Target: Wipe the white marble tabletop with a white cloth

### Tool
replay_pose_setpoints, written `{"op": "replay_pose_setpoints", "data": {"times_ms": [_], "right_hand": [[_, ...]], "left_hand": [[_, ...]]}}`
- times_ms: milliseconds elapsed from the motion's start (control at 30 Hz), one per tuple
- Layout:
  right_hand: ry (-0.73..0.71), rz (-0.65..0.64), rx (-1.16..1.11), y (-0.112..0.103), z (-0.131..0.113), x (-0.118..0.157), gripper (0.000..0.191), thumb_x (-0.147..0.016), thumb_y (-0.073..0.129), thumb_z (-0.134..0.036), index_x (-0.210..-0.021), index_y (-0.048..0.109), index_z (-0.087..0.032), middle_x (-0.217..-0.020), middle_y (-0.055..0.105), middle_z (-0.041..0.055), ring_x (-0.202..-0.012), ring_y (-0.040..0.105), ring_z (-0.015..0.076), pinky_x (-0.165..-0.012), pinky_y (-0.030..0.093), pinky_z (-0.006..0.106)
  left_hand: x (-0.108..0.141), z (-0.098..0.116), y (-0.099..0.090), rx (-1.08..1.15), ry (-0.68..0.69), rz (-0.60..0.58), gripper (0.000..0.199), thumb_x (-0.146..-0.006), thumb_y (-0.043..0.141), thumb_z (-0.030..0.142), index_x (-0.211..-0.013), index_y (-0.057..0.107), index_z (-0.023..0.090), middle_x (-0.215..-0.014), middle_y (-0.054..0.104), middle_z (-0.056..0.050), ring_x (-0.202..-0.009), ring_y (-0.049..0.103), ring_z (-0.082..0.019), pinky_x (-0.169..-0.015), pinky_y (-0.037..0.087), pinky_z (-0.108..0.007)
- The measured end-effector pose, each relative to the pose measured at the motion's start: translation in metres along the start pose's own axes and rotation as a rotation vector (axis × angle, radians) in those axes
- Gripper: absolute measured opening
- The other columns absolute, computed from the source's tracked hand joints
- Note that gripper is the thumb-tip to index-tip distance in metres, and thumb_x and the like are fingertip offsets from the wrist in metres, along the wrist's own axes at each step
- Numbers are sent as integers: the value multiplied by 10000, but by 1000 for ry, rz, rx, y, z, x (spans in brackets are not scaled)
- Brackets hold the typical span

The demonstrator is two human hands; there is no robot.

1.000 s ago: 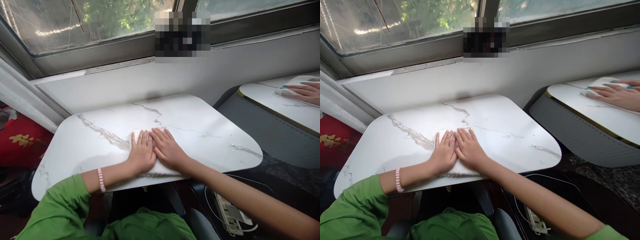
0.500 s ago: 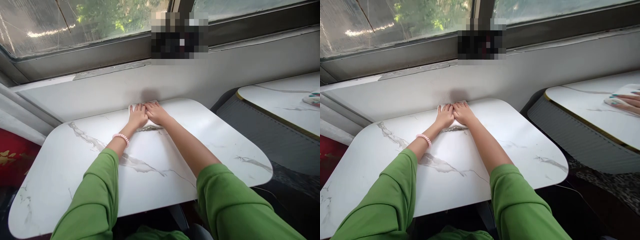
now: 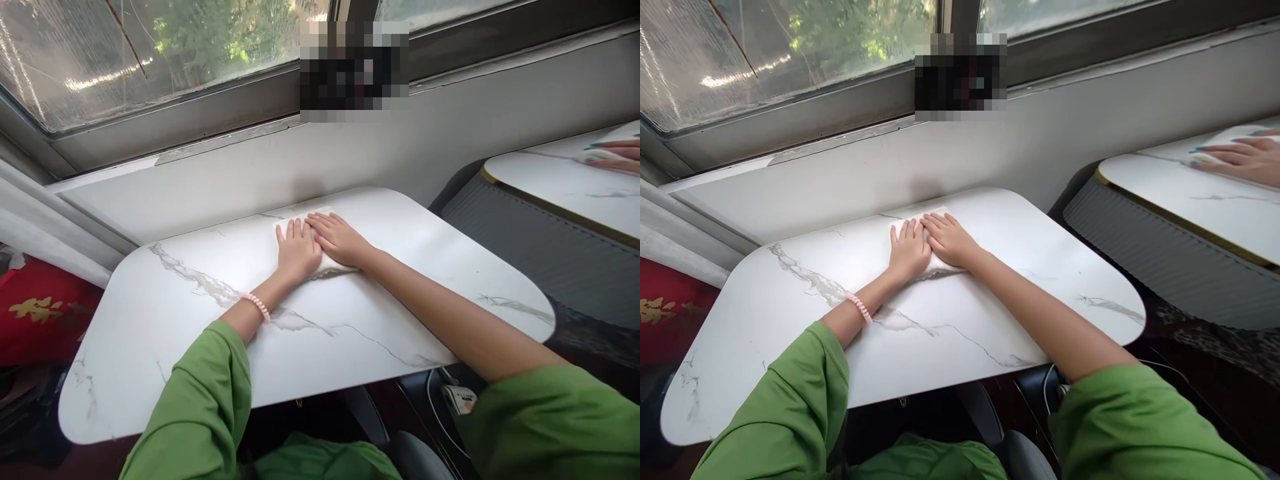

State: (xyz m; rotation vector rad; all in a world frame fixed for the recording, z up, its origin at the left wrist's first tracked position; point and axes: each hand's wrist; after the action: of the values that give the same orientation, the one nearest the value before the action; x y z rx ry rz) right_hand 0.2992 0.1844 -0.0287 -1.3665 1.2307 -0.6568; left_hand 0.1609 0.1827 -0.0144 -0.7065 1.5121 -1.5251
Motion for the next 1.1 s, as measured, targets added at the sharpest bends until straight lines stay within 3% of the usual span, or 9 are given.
{"op": "replay_pose_setpoints", "data": {"times_ms": [167, 333, 500, 633, 767, 900, 1100], "right_hand": [[-32, 13, -7, -19, -3, 80, 534, -938, 226, -281, -1416, 399, -117, -1482, 415, 124, -1395, 315, 228, -1137, 233, 484], [-26, 62, 31, -34, -12, 164, 549, -946, 238, -297, -1476, 302, -169, -1486, 414, 101, -1407, 291, 191, -1154, 230, 460], [16, 99, 79, -41, -20, 198, 572, -936, 260, -264, -1504, 221, -213, -1484, 420, 85, -1393, 323, 204, -1141, 260, 471], [20, 72, 85, -43, -17, 190, 541, -924, 264, -248, -1463, 292, -213, -1442, 467, 104, -1361, 379, 229, -1106, 305, 494], [46, 64, 77, -40, -3, 169, 515, -910, 259, -262, -1409, 370, -194, -1424, 486, 119, -1351, 393, 240, -1098, 302, 508], [95, 54, 62, -36, 19, 131, 517, -888, 253, -251, -1375, 415, -181, -1422, 491, 118, -1344, 403, 236, -1091, 308, 503], [146, 100, 23, -23, 59, 48, 513, -854, 276, -230, -1327, 462, -166, -1394, 519, 131, -1318, 430, 263, -1065, 314, 527]], "left_hand": [[54, 53, -5, 27, 73, -55, 571, -941, 251, 288, -1435, 312, 8, -1536, 265, -187, -1440, 164, -319, -1163, 63, -575], [105, 97, -13, 59, 232, -117, 617, -931, 301, 344, -1437, 310, -9, -1528, 275, -201, -1439, 157, -340, -1179, 89, -549], [124, 113, -18, 15, 332, -118, 632, -941, 298, 347, -1424, 301, -60, -1513, 276, -244, -1425, 199, -353, -1169, 149, -544], [118, 111, -14, -27, 355, -86, 615, -944, 283, 344, -1423, 311, -42, -1503, 308, -235, -1417, 229, -342, -1158, 166, -544], [95, 106, -8, -27, 355, -75, 596, -933, 296, 333, -1424, 326, -2, -1498, 335, -212, -1409, 255, -329, -1152, 165, -539], [50, 94, -1, -2, 325, -83, 576, -927, 311, 304, -1422, 332, 10, -1498, 340, -204, -1405, 269, -308, -1159, 139, -521], [-35, 65, 14, 54, 263, -51, 519, -931, 297, 244, -1407, 373, 53, -1482, 388, -151, -1392, 300, -245, -1176, 127, -461]]}}
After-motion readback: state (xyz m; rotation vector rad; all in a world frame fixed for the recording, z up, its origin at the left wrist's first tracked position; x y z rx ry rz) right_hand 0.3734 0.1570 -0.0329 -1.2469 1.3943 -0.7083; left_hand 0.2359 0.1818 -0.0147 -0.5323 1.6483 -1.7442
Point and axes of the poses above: each hand's wrist, its own x-axis away from the middle knuckle, its own y-axis out of the palm, z = x × y
